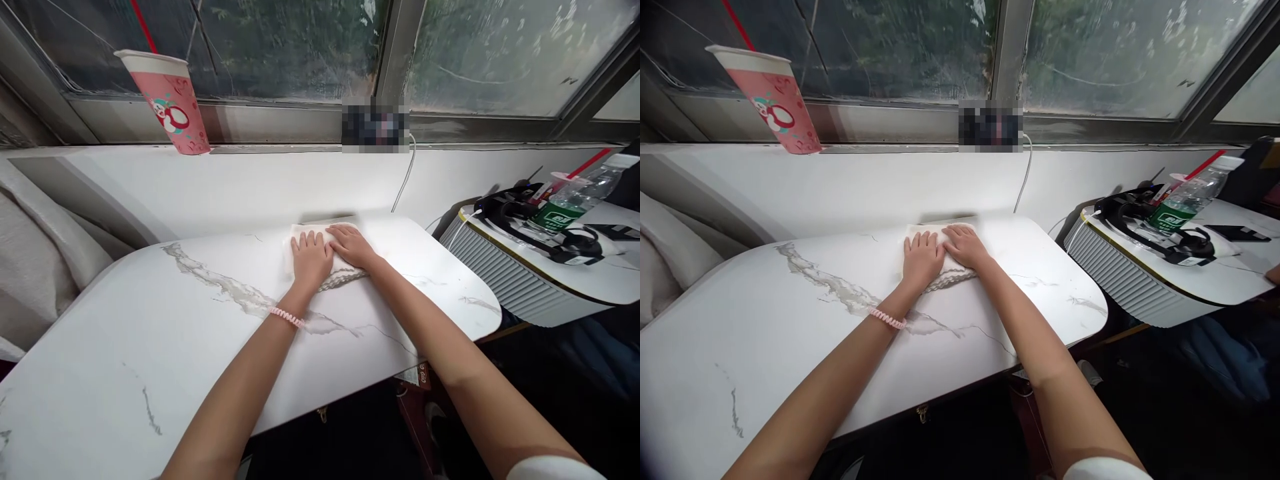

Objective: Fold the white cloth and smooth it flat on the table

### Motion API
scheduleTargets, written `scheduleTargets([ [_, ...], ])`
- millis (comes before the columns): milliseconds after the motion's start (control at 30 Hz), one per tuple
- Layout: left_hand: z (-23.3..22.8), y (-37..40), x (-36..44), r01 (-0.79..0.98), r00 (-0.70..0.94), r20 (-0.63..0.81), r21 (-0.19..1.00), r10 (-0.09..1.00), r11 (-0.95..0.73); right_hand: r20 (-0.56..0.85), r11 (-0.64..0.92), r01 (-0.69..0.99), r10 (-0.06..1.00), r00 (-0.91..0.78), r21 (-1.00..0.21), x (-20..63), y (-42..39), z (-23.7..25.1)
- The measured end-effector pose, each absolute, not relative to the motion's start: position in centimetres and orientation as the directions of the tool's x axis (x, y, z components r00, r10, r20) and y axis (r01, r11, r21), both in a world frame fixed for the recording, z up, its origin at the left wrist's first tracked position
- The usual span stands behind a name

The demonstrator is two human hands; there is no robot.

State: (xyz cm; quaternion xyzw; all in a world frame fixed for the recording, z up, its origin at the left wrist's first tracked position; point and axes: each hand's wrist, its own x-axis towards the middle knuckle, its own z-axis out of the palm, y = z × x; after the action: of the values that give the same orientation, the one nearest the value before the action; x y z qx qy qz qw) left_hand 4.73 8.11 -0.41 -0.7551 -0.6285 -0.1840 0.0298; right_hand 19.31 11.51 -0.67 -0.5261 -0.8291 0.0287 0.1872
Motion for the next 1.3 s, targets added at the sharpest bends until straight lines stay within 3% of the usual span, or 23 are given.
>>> scheduleTargets([
  [433,-0.4,4.1,4.7,0.961,0.172,0.299,0.159,0.939,-0.227,0.317,0.486,0.843,0.856,-0.407,-0.230,19.6,7.5,-1.1],
  [633,1.1,1.1,3.3,0.949,0.299,0.190,0.044,0.935,-0.312,0.308,0.560,0.803,0.815,-0.491,-0.203,19.9,4.1,-1.0],
  [767,1.5,-0.9,3.0,0.918,0.391,0.203,-0.012,0.898,-0.397,0.344,0.604,0.768,0.781,-0.521,-0.210,20.3,1.6,-0.9],
  [1100,-0.6,-5.8,6.0,0.883,0.441,0.251,0.049,0.862,-0.466,0.284,0.493,0.830,0.861,-0.423,-0.260,23.3,-3.7,-1.1],
  [1300,0.1,-6.9,9.3,0.838,0.520,0.178,0.082,0.835,-0.539,0.297,0.435,0.832,0.891,-0.344,-0.343,25.3,-5.1,-0.6],
])
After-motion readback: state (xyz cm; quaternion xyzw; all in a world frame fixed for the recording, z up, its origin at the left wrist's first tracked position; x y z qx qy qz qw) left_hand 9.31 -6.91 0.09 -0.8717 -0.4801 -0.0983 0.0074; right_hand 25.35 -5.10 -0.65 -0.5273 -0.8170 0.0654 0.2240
